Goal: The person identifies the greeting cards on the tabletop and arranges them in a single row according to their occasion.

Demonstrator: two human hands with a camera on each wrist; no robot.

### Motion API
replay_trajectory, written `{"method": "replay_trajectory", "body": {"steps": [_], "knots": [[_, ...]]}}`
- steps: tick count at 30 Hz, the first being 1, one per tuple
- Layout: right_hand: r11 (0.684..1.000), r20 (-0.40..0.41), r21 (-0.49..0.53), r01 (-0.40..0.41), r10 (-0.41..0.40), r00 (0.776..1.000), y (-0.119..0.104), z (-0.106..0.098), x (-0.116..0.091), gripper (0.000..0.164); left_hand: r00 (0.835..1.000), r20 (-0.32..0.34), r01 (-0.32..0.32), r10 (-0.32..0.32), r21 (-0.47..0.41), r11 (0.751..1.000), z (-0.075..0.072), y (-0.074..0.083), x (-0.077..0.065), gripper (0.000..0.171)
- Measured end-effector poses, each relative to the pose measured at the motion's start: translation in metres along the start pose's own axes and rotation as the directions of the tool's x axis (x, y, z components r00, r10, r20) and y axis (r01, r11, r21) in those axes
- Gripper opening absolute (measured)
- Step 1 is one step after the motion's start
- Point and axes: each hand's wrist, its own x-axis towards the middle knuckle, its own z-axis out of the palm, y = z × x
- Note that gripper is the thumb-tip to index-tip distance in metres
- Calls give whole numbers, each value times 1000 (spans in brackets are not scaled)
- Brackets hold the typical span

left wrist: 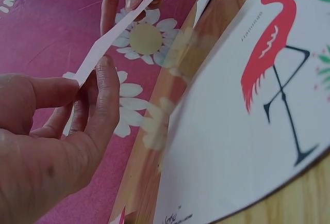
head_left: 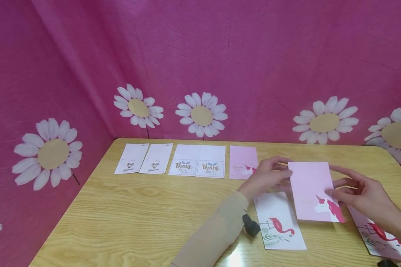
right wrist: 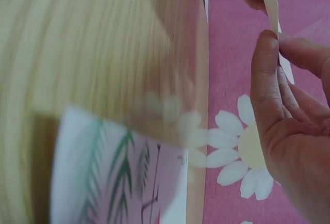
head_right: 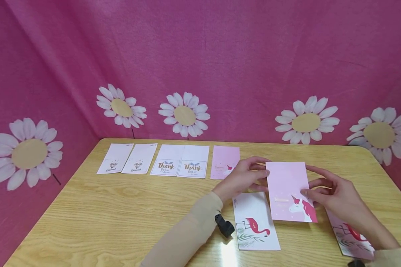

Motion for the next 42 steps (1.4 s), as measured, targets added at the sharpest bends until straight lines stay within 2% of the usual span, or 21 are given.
{"method": "replay_trajectory", "body": {"steps": [5,8,14,16,20,27,32,37,42], "knots": [[998,-38,62,13,-10,999,-5,2,-2,70,1000,2,16,-16,-47,999,-4,2,-2,27],[993,-69,116,-11,19,997,-9,4,-1,66,999,27,38,-36,-66,997,-7,3,-4,25],[980,-124,190,-61,86,989,-18,11,7,65,998,43,44,-44,0,999,-13,6,-10,28],[967,-120,249,-53,85,989,-20,13,10,64,999,26,40,-41,15,999,-14,6,-11,29],[956,-110,289,-49,84,990,-23,15,14,63,999,-46,21,-19,50,999,-14,7,-12,25],[977,-118,210,-29,54,992,-25,21,22,55,991,-129,-32,41,70,997,-19,7,-13,23],[990,-125,142,-18,36,992,-27,28,29,58,981,-186,-41,52,63,997,-23,8,-10,23],[992,-118,121,-24,38,992,-29,33,35,66,977,-208,-34,48,74,997,-28,9,-5,22],[994,-112,109,-32,44,993,-30,38,41,68,980,-191,-41,61,111,993,-36,8,-3,23]]}}
